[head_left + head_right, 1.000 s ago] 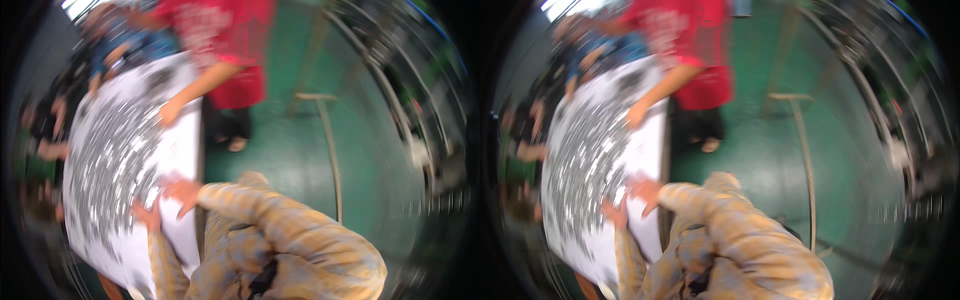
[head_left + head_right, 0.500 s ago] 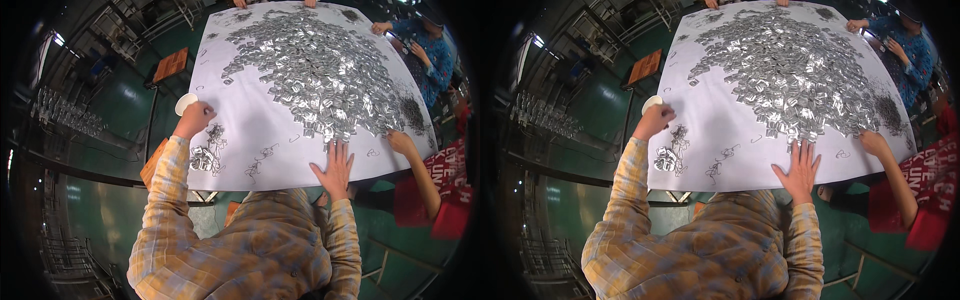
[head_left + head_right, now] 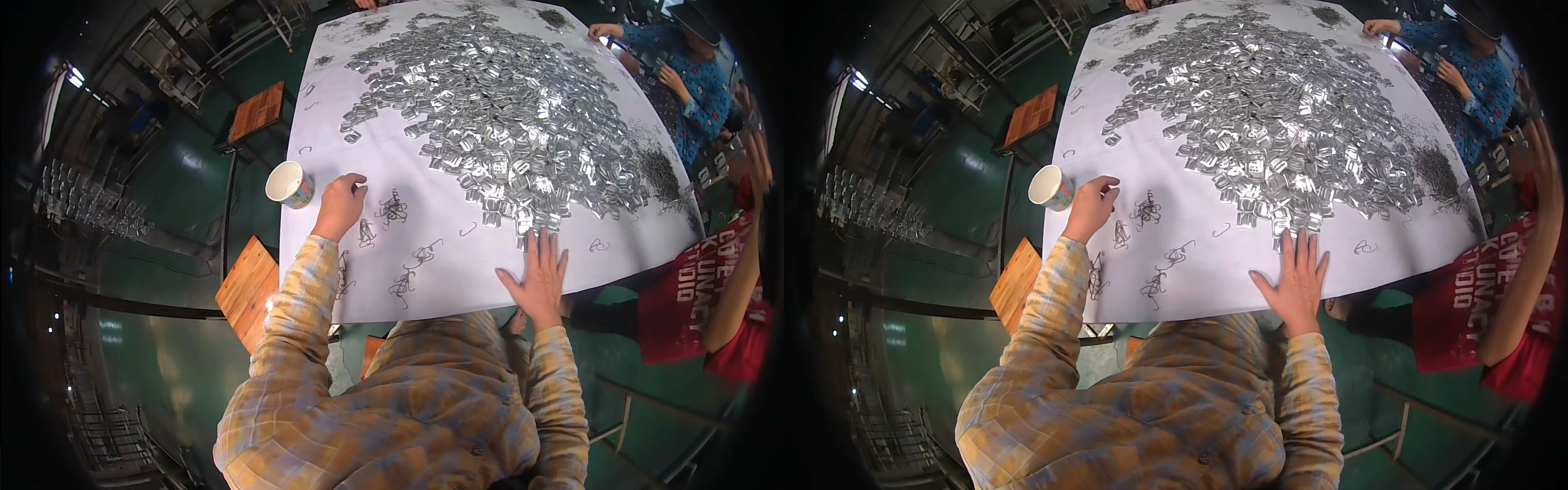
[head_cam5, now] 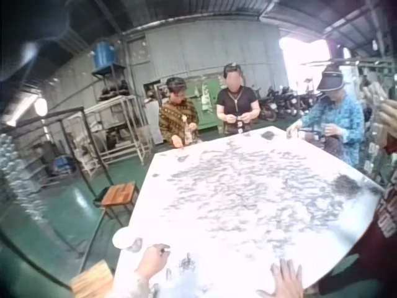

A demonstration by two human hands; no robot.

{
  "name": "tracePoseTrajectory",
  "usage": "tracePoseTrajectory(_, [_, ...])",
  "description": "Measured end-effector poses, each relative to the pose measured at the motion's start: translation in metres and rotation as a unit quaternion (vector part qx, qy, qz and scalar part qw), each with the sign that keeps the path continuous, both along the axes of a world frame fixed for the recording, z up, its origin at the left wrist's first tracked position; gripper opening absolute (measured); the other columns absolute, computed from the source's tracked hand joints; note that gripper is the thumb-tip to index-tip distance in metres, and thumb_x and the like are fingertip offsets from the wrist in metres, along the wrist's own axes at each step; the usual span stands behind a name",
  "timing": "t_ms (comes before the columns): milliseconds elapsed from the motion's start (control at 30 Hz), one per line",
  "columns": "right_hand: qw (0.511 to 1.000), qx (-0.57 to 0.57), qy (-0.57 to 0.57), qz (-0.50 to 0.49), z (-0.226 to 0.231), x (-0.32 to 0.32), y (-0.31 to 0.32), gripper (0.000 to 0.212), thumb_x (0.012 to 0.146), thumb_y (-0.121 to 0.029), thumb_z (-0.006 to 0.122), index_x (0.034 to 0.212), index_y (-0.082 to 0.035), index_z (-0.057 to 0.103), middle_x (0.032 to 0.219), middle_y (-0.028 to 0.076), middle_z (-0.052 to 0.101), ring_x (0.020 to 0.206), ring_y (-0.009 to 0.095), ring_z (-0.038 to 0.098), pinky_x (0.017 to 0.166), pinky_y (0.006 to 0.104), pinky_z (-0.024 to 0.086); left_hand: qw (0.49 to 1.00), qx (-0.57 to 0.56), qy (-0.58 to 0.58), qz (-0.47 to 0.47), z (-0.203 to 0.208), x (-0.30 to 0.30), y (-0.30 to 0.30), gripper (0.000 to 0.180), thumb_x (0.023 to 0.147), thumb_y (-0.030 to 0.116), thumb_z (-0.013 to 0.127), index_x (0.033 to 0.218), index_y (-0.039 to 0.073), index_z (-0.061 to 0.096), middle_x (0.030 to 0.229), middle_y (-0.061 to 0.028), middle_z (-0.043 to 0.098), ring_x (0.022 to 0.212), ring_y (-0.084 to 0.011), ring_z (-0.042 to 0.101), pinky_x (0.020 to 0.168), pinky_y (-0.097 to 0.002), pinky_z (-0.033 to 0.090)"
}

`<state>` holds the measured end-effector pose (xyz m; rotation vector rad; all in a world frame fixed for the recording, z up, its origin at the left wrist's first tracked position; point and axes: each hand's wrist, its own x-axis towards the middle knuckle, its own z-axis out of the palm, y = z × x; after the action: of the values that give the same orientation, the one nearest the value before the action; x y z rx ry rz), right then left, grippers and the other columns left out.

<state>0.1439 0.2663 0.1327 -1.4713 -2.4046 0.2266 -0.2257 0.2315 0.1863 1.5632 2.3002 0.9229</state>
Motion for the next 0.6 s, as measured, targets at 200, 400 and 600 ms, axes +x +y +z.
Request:
tracePoseTrajectory(200, [1.000, 0.003, 0.001, 0.001, 0.001, -0.002, -0.001, 0.088, 0.073, -0.058, 0.060, 0.139, -0.007, 0.033, 0.143, 0.022, 0.029, 0.135, 0.040, 0.019, 0.107, 0.0589, 0.008, 0.992, 0.041, 0.041, -0.115, -0.017, 0.042, -0.001, 0.012, 0.075, 0.008, 0.061, 0.083, 0.005, 0.069, 0.081, -0.0141, 0.065, 0.075, -0.0331, 0.062, 0.070, -0.0389, 0.051])
tracePoseTrajectory(400, [1.000, 0.001, 0.002, 0.001, 0.001, 0.000, 0.000, 0.087, 0.073, -0.058, 0.061, 0.139, -0.008, 0.032, 0.143, 0.022, 0.030, 0.135, 0.040, 0.020, 0.107, 0.0590, 0.009, 0.937, 0.097, 0.150, -0.301, -0.041, 0.139, 0.004, 0.018, 0.077, 0.006, 0.058, 0.093, 0.001, 0.065, 0.096, -0.0121, 0.061, 0.091, -0.0286, 0.057, 0.078, -0.0366, 0.048])
tracePoseTrajectory(600, [1.000, 0.010, 0.009, 0.007, 0.002, -0.002, -0.004, 0.087, 0.073, -0.058, 0.060, 0.139, -0.008, 0.032, 0.143, 0.022, 0.030, 0.135, 0.040, 0.021, 0.106, 0.0597, 0.010, 0.924, -0.017, 0.217, -0.315, -0.005, 0.101, -0.025, 0.021, 0.074, 0.007, 0.062, 0.094, 0.002, 0.065, 0.095, -0.0124, 0.062, 0.090, -0.0296, 0.058, 0.079, -0.0376, 0.048])
